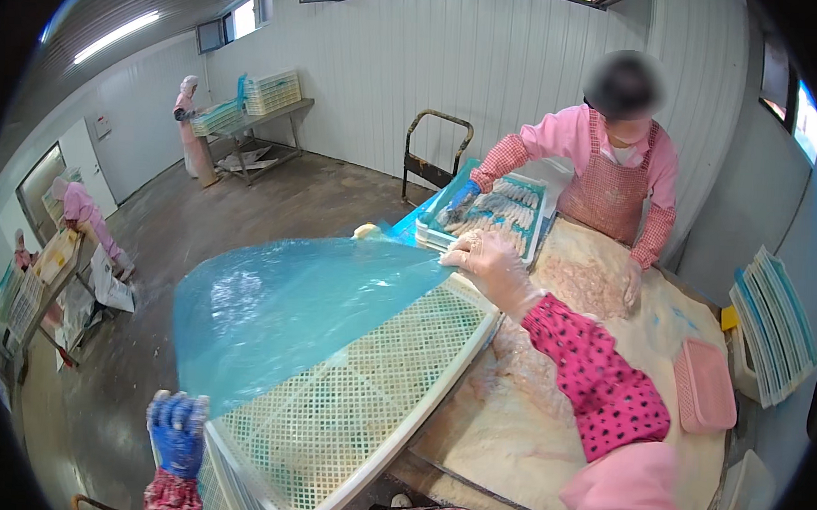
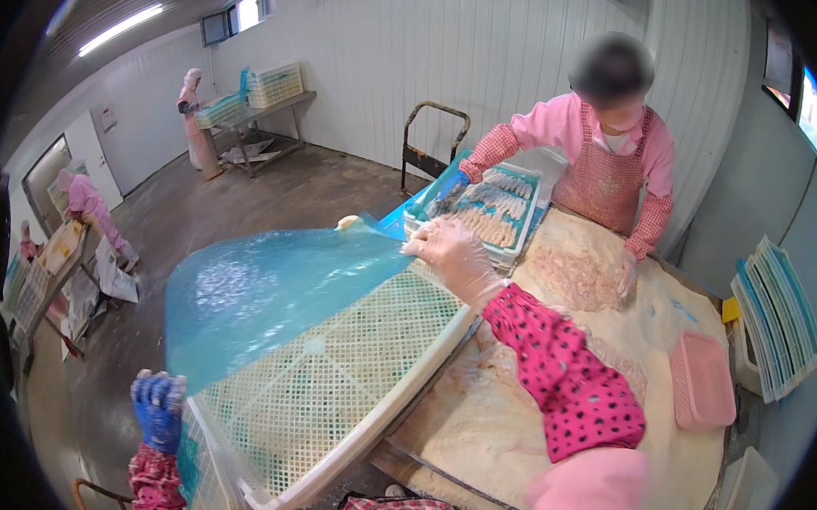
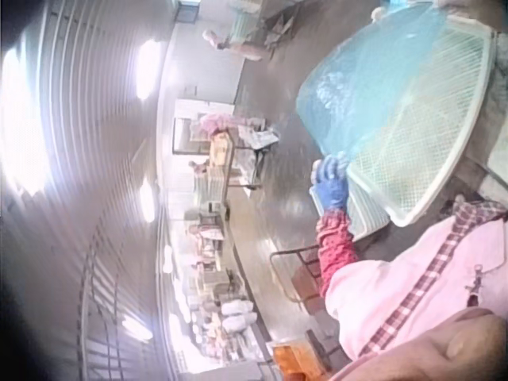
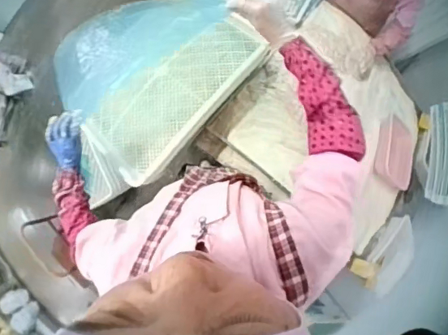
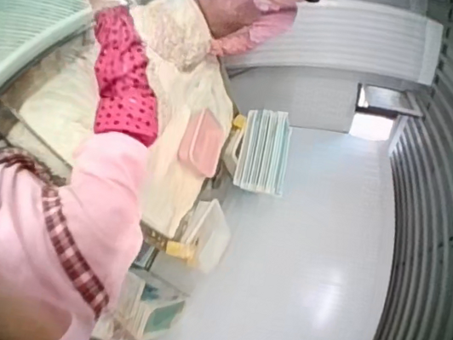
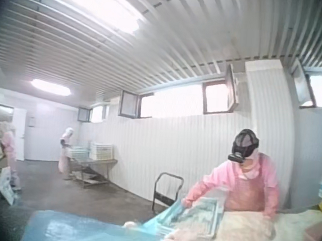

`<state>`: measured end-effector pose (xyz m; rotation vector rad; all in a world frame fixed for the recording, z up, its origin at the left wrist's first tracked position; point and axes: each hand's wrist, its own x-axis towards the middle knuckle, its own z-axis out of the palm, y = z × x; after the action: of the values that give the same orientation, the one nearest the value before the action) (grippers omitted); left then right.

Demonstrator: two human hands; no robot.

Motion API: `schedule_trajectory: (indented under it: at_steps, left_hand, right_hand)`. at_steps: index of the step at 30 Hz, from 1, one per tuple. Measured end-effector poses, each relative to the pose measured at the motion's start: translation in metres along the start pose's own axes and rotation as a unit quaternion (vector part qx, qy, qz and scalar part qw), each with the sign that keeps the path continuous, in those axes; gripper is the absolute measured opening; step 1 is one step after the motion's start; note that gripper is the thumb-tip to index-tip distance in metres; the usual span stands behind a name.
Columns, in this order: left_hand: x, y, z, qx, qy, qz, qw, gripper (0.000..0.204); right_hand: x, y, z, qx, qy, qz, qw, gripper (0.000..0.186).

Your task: The person repeatedly pinches small portions of dough from a large pile on a floured table, rolls them into thin strips, and places them into a green plastic tray. A coworker performs the same task at the opposite side of the table. The camera wearer occasionally moves a filled tray aside and brings a new empty tray into position.

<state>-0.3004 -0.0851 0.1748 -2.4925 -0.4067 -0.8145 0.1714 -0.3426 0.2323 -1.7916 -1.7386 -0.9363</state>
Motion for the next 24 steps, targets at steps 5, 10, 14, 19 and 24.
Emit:
schedule_trajectory:
  at_steps: [5, 10, 14, 19, 24]
  left_hand:
    - [-0.013, 0.057, 0.004, -0.035, -0.071, 0.126, 0.989, 0.024]
    - [-0.039, 0.071, -0.011, -0.165, -0.15, 0.078, 0.972, 0.02]
    - [-0.017, 0.034, 0.01, -0.211, -0.287, -0.194, 0.914, 0.018]
    - [0.099, -0.095, 0.007, -0.153, 0.179, -0.148, 0.961, 0.011]
    - [0.026, -0.096, -0.059, -0.029, 0.202, -0.117, 0.972, 0.019]
  right_hand:
    - [-0.065, 0.036, 0.063, 0.022, -0.046, 0.133, 0.99, 0.025]
    - [-0.081, 0.033, 0.092, 0.012, -0.031, 0.177, 0.984, 0.027]
    - [-0.025, 0.049, 0.093, -0.071, -0.039, 0.234, 0.969, 0.024]
    - [0.126, 0.064, 0.045, -0.028, 0.212, 0.154, 0.965, 0.028]
    - [0.117, 0.008, -0.039, -0.012, 0.261, -0.011, 0.965, 0.027]
